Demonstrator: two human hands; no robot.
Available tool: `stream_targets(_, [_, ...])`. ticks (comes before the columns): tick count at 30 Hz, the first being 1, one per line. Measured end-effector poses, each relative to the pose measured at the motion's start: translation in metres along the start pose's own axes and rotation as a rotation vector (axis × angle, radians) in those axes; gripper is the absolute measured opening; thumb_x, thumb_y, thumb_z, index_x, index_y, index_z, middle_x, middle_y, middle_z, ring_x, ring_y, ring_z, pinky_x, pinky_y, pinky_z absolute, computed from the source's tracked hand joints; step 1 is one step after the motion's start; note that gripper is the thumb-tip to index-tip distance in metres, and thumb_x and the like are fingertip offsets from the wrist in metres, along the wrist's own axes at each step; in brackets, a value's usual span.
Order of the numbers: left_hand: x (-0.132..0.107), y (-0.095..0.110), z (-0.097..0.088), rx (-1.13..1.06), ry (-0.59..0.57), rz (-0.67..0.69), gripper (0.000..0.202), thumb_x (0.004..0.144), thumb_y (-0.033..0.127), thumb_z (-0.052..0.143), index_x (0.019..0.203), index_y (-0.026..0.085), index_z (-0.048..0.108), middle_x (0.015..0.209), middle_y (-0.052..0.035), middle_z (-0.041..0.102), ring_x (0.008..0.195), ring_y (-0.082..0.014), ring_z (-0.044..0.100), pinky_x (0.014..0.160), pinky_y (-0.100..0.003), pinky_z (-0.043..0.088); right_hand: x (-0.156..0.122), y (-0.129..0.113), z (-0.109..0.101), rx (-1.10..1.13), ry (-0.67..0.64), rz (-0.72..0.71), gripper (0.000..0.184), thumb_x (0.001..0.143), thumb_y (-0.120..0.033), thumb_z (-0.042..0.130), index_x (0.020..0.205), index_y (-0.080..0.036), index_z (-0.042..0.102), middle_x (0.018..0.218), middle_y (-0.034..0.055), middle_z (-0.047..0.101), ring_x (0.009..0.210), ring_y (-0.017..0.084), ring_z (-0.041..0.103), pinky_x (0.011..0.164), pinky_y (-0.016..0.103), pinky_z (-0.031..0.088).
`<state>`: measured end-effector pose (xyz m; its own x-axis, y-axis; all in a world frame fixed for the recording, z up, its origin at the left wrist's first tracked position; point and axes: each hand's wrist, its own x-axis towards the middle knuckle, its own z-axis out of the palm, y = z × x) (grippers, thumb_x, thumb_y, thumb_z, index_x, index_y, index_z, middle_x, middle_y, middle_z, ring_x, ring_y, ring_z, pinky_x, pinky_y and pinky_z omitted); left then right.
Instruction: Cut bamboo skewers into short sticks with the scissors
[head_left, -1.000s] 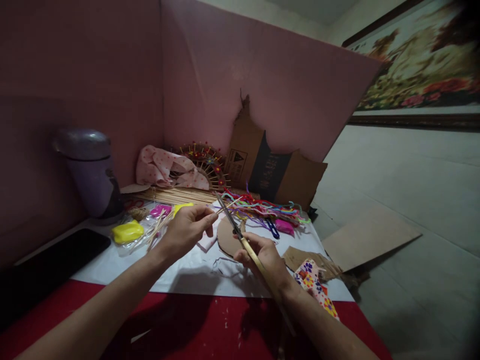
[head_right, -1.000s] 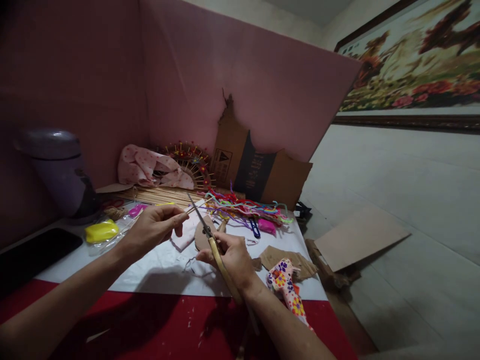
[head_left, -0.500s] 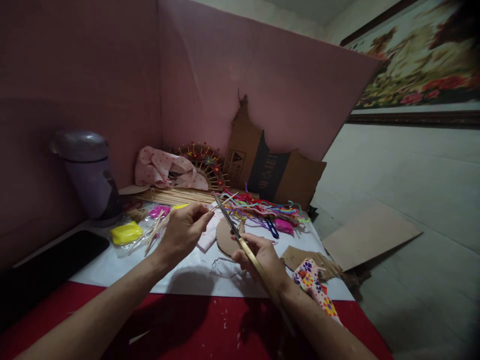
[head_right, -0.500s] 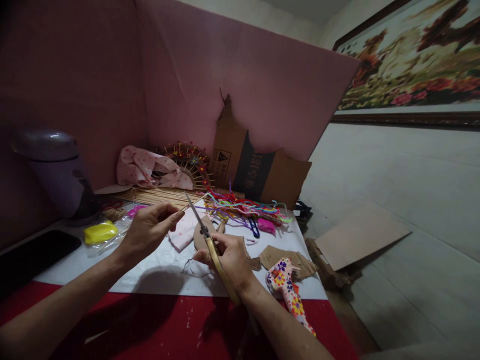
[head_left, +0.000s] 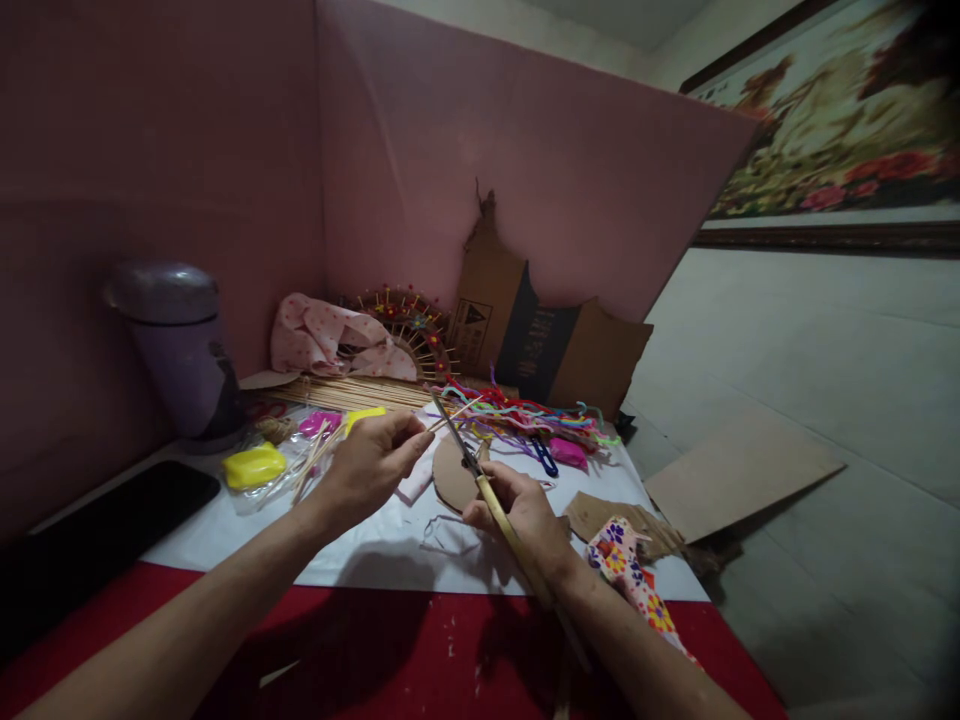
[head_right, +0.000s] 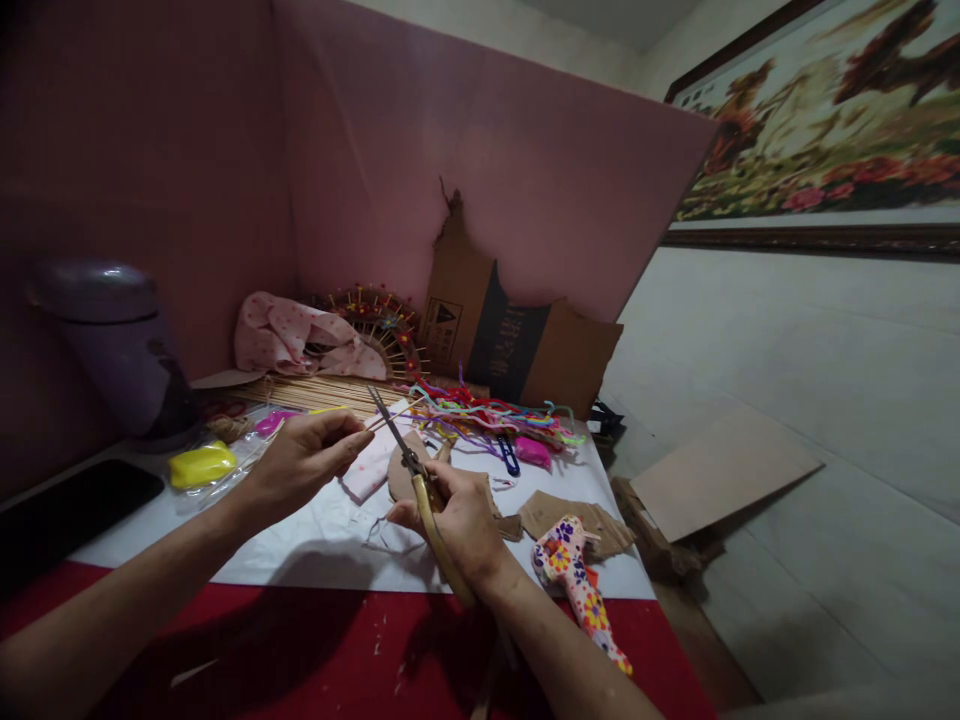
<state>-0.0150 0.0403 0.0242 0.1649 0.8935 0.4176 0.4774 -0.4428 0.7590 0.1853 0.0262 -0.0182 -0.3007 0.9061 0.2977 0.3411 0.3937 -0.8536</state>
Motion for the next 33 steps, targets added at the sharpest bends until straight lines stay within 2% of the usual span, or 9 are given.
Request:
stream_targets(4, [0.0, 0.004, -0.002, -0.006, -0.019, 0.021, 0.026, 0.082, 0.032, 0.048, 0.061, 0.016, 0.049, 0.051, 0.0049, 0.041, 0.048, -0.0083, 0.035, 0.047, -0.021, 0.027, -0.002, -0.004, -0.001, 0.007, -0.008, 0.009, 0.041, 0.067, -0.053, 0.069, 0.081, -0.015, 0.061, 0.061, -0.0032, 0.046, 0.056, 0.01, 0.039, 0.049, 0.021, 0.03])
stream_targets(8, [-0.001, 0.006, -0.003, 0.012, -0.022, 0.05, 0.026, 0.083, 0.032, 0.048, 0.061, 0.016, 0.049, 0.051, 0.0049, 0.04, 0.048, -0.0083, 0.034, 0.046, -0.021, 0.026, -0.002, -0.006, -0.002, -0.008, -0.021, 0.022, 0.039, 0.066, -0.053, 0.069, 0.073, -0.016, 0.061, 0.059, -0.0016, 0.051, 0.055, 0.011, 0.042, 0.05, 0.022, 0.032])
stream_targets(12, [-0.002, 0.005, -0.003, 0.035, -0.018, 0.056, 0.027, 0.083, 0.032, 0.048, 0.061, 0.017, 0.049, 0.051, 0.0043, 0.044, 0.048, -0.0084, 0.036, 0.046, -0.021, 0.028, -0.003, -0.006, -0.004, -0.017, -0.012, 0.027, 0.04, 0.066, -0.054, 0.069, 0.078, -0.016, 0.065, 0.059, -0.0007, 0.054, 0.055, 0.013, 0.045, 0.05, 0.023, 0.034])
stream_targets(17, [-0.002, 0.001, 0.002, 0.073, 0.075, 0.055, 0.023, 0.082, 0.034, 0.051, 0.067, 0.016, 0.057, 0.055, 0.0011, 0.055, 0.051, -0.0103, 0.047, 0.05, -0.021, 0.034, -0.003, -0.006, -0.005, 0.004, 0.009, 0.034, 0.044, 0.065, -0.054, 0.069, 0.09, -0.017, 0.066, 0.061, -0.0003, 0.056, 0.057, 0.014, 0.048, 0.051, 0.024, 0.037])
stream_targets(20, [-0.002, -0.002, 0.006, 0.076, 0.151, 0.094, 0.016, 0.079, 0.031, 0.056, 0.076, 0.016, 0.062, 0.066, -0.0015, 0.062, 0.058, -0.0117, 0.053, 0.053, -0.021, 0.037, -0.002, -0.006, -0.005, 0.012, -0.006, 0.05, 0.043, 0.066, -0.053, 0.069, 0.087, -0.017, 0.065, 0.061, -0.0004, 0.056, 0.057, 0.014, 0.048, 0.051, 0.023, 0.037])
stream_targets(22, [-0.002, -0.002, 0.006, 0.107, 0.171, 0.122, 0.014, 0.08, 0.028, 0.055, 0.076, 0.016, 0.062, 0.064, -0.0009, 0.061, 0.057, -0.011, 0.051, 0.054, -0.021, 0.036, -0.002, -0.006, -0.005, 0.01, -0.017, 0.056, 0.04, 0.066, -0.053, 0.07, 0.083, -0.016, 0.064, 0.061, -0.0009, 0.055, 0.056, 0.013, 0.047, 0.05, 0.022, 0.036])
stream_targets(26, [-0.001, -0.002, 0.003, 0.092, 0.124, 0.122, 0.019, 0.081, 0.029, 0.052, 0.069, 0.016, 0.058, 0.056, 0.0019, 0.052, 0.052, -0.0093, 0.044, 0.05, -0.02, 0.033, -0.001, -0.001, -0.003, 0.019, -0.036, 0.047, 0.042, 0.069, -0.055, 0.066, 0.081, -0.015, 0.062, 0.059, -0.0023, 0.05, 0.05, 0.009, 0.04, 0.044, 0.02, 0.029])
stream_targets(29, [0.0, -0.002, 0.001, -0.031, 0.067, 0.078, 0.022, 0.082, 0.032, 0.051, 0.067, 0.016, 0.055, 0.054, 0.0029, 0.048, 0.051, -0.009, 0.043, 0.049, -0.02, 0.034, 0.0, 0.003, -0.001, 0.074, -0.057, 0.005, 0.049, 0.07, -0.06, 0.063, 0.09, -0.015, 0.061, 0.06, -0.0032, 0.046, 0.05, 0.008, 0.036, 0.043, 0.02, 0.027])
stream_targets(33, [0.001, -0.002, 0.001, -0.129, -0.03, 0.02, 0.024, 0.082, 0.033, 0.051, 0.064, 0.016, 0.053, 0.05, 0.0039, 0.046, 0.046, -0.0078, 0.04, 0.044, -0.019, 0.031, 0.002, 0.006, -0.001, 0.095, -0.062, -0.03, 0.06, 0.066, -0.064, 0.063, 0.101, -0.015, 0.059, 0.063, -0.0031, 0.046, 0.054, 0.01, 0.039, 0.046, 0.02, 0.029])
